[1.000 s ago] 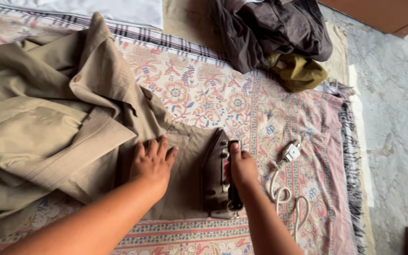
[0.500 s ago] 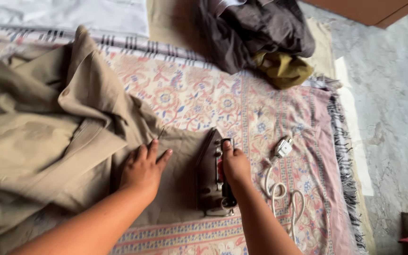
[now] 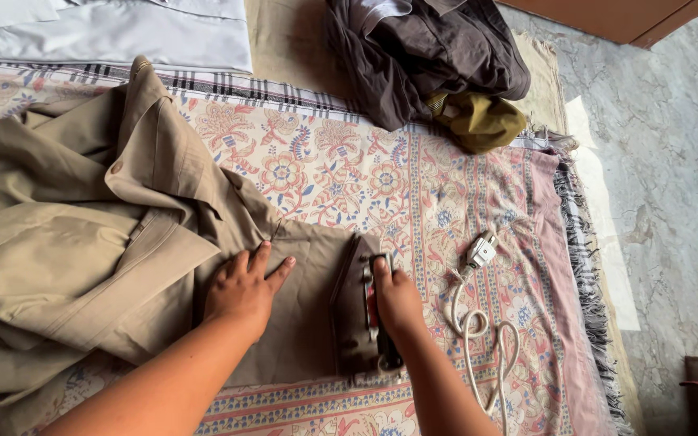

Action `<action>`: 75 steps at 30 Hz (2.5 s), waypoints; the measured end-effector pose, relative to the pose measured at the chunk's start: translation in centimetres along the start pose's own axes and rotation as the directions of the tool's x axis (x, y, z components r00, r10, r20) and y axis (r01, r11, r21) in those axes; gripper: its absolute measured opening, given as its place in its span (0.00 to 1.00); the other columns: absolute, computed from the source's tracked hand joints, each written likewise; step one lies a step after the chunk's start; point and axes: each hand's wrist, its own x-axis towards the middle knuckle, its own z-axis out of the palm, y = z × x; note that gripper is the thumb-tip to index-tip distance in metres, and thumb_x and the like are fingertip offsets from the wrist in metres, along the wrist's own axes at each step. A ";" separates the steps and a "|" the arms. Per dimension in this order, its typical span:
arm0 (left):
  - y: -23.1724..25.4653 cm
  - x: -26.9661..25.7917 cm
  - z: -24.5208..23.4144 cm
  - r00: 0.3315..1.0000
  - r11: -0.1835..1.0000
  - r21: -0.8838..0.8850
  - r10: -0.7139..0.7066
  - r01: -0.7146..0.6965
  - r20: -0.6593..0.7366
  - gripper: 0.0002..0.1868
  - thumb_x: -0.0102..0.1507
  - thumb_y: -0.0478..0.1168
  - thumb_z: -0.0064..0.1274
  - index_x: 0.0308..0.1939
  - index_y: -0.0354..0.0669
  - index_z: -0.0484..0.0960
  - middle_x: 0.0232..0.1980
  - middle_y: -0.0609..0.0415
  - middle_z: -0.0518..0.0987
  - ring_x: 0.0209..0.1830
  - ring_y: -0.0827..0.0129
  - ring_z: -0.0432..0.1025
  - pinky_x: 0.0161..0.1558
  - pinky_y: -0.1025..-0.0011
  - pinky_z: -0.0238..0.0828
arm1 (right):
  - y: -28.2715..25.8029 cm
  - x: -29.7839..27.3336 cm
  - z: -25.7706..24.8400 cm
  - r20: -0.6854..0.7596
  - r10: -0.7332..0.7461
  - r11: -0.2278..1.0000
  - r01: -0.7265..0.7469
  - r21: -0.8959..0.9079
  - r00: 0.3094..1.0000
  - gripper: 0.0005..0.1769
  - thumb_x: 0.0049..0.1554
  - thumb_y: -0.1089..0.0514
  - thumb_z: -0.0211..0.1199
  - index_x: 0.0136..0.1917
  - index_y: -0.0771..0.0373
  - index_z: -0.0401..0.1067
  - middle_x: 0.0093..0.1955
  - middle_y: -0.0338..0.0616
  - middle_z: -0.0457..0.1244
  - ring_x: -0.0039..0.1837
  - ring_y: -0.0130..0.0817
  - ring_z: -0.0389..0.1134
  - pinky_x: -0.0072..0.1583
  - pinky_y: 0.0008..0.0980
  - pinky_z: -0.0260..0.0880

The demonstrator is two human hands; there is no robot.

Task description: The person irons a pair of beige trousers laid out on a patterned rug. They repeatedly smooth the fabric with their hands and use a handheld iron to press different sections, including the legs and waist area, while adjusting the garment's position.

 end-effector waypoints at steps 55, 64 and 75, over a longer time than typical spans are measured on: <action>0.9 1.0 1.2 0.997 0.996 -0.046 -0.071 0.072 0.008 0.55 0.64 0.37 0.57 0.81 0.82 0.35 0.87 0.62 0.30 0.83 0.58 0.40 0.70 0.55 0.61 | 3.2 -2.8 0.3 -0.085 0.022 0.999 -0.018 0.048 0.996 0.30 0.62 0.35 0.52 0.39 0.66 0.65 0.23 0.46 0.60 0.22 0.37 0.61 0.27 0.38 0.62; 1.0 2.4 2.7 0.997 0.995 -0.075 -0.072 0.069 -0.037 0.49 0.66 0.36 0.51 0.81 0.82 0.39 0.86 0.61 0.32 0.82 0.57 0.41 0.70 0.51 0.60 | 5.0 -3.5 -0.2 -0.028 0.031 0.997 -0.028 0.073 0.999 0.32 0.62 0.34 0.53 0.38 0.67 0.65 0.24 0.46 0.61 0.23 0.36 0.61 0.27 0.37 0.63; 0.1 0.5 1.1 0.999 0.995 -0.091 -0.047 0.048 0.019 0.58 0.63 0.30 0.56 0.82 0.78 0.36 0.87 0.62 0.29 0.84 0.61 0.37 0.69 0.67 0.64 | -1.0 -4.3 0.0 0.003 -0.050 0.981 0.050 -0.188 0.999 0.29 0.62 0.37 0.55 0.40 0.68 0.67 0.25 0.45 0.62 0.25 0.34 0.63 0.30 0.36 0.65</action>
